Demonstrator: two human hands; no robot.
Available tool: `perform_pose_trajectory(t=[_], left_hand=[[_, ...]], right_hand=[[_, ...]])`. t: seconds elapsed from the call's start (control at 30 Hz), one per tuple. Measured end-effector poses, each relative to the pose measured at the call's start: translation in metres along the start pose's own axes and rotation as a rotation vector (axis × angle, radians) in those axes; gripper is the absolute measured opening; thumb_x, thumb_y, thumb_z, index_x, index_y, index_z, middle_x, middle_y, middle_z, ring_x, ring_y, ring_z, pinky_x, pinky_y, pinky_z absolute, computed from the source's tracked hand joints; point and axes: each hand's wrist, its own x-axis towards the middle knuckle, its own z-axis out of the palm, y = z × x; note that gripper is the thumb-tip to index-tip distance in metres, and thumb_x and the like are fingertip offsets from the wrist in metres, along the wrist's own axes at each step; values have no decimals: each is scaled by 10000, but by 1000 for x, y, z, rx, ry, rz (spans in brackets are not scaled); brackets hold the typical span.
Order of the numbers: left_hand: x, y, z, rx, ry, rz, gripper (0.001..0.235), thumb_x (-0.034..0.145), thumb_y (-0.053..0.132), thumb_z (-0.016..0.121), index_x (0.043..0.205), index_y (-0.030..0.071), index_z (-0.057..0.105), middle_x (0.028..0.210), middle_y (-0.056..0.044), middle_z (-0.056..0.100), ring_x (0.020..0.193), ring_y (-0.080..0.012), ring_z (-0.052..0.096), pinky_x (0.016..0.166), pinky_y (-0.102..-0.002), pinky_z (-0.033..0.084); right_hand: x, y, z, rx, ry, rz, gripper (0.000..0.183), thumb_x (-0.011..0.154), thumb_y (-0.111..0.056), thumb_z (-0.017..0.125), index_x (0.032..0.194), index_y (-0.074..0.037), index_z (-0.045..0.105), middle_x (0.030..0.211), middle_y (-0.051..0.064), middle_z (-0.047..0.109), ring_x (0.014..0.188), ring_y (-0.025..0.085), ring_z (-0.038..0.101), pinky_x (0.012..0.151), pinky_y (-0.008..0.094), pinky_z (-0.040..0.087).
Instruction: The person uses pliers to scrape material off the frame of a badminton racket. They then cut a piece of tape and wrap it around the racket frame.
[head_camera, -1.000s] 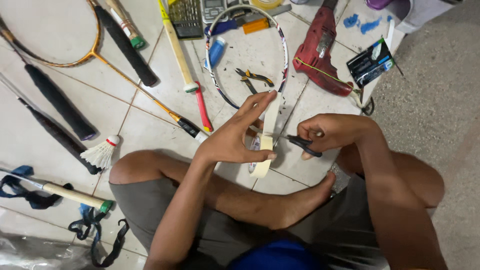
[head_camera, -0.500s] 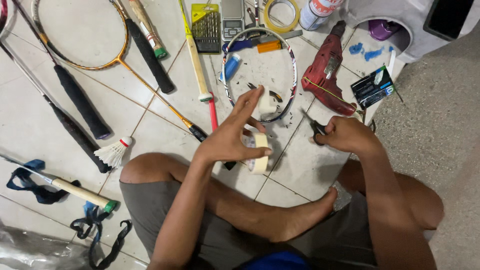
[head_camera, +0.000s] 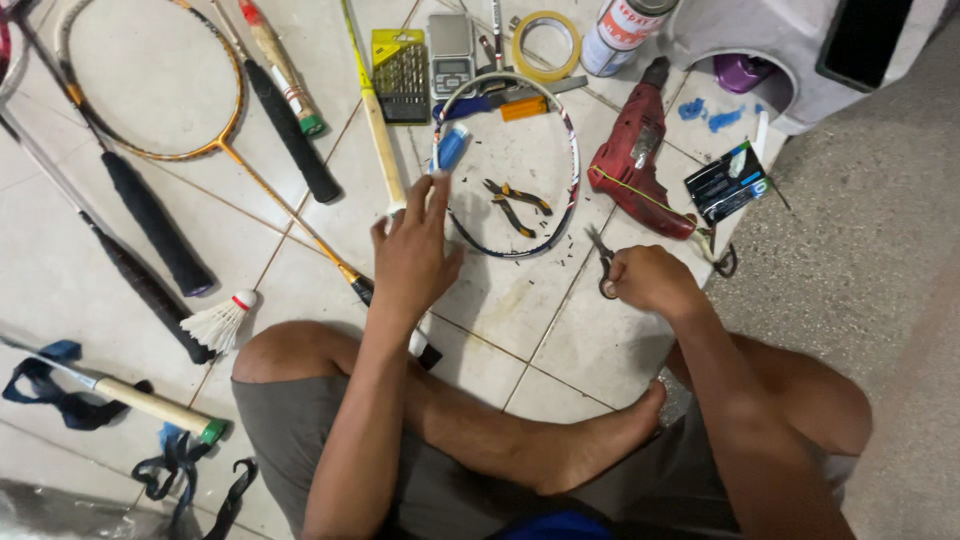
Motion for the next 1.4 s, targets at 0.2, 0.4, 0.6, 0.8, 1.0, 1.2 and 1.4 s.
perform_pose_trajectory(t=[0.2, 0.4, 0.6, 0.8, 1.0, 1.2, 1.4], left_hand=[[3, 13, 39, -741, 173, 373, 260, 879, 84, 705, 1129, 154, 699, 1304, -188, 577, 943, -428, 732, 858, -529, 567], [-3, 42, 54, -1035, 47, 457, 187, 852, 89, 783, 1024, 162, 771, 1301, -112, 626, 1005, -278, 724, 890, -375, 570], [-8, 51, 44, -1061, 11, 515, 190, 865, 49, 758, 1021, 158, 771, 1332, -133, 626, 952, -257, 719, 910, -416, 552], [-11, 55, 36, -1009, 0, 524, 260, 862, -49, 677, 993, 152, 779, 1330, -152, 636, 924, -307, 737, 894, -462, 561], [-15, 42, 84, -1094, 378, -277, 518, 931, -7, 649, 1407, -8, 445, 1243, -225, 443, 1051, -367, 596, 872, -470, 553], [-24, 49, 146, -1402, 315, -633, 776, 993, 118, 631, 1568, 4, 123, 1337, -112, 305, 1168, -199, 418, 1051, -341, 387], [-4, 64, 108, -1788, 303, -791, 477, 1083, 277, 507, 1519, 125, 386, 1047, -32, 648, 924, -176, 678, 821, -329, 506]], right_hand=[[-26, -32, -14, 531, 423, -240, 234, 903, -199, 760, 1079, -52, 714, 949, 155, 765, 891, 291, 741, 742, 393, 574], [-27, -56, -11, 1370, 134, -352, 380, 896, -88, 746, 1254, -1, 655, 1032, 71, 665, 913, 165, 706, 681, 230, 593], [-23, -60, -3, 1388, 197, -267, 225, 886, -30, 778, 1093, 34, 716, 862, 109, 693, 787, 158, 722, 616, 215, 581], [-13, -59, 13, 1346, 391, -282, 156, 905, -75, 802, 1033, -4, 751, 903, 71, 693, 749, 96, 632, 674, 234, 566], [-22, -64, -15, 1285, 572, -223, 103, 973, -99, 720, 1063, -52, 702, 821, 48, 646, 711, 77, 580, 674, 193, 520], [-32, -64, -27, 1229, 680, -234, 92, 952, -102, 762, 1023, -52, 731, 746, 21, 617, 687, 39, 549, 628, 182, 463], [-47, -72, -35, 1199, 713, -244, 114, 936, -97, 781, 1028, -46, 737, 771, 28, 637, 704, 38, 553, 671, 175, 469]])
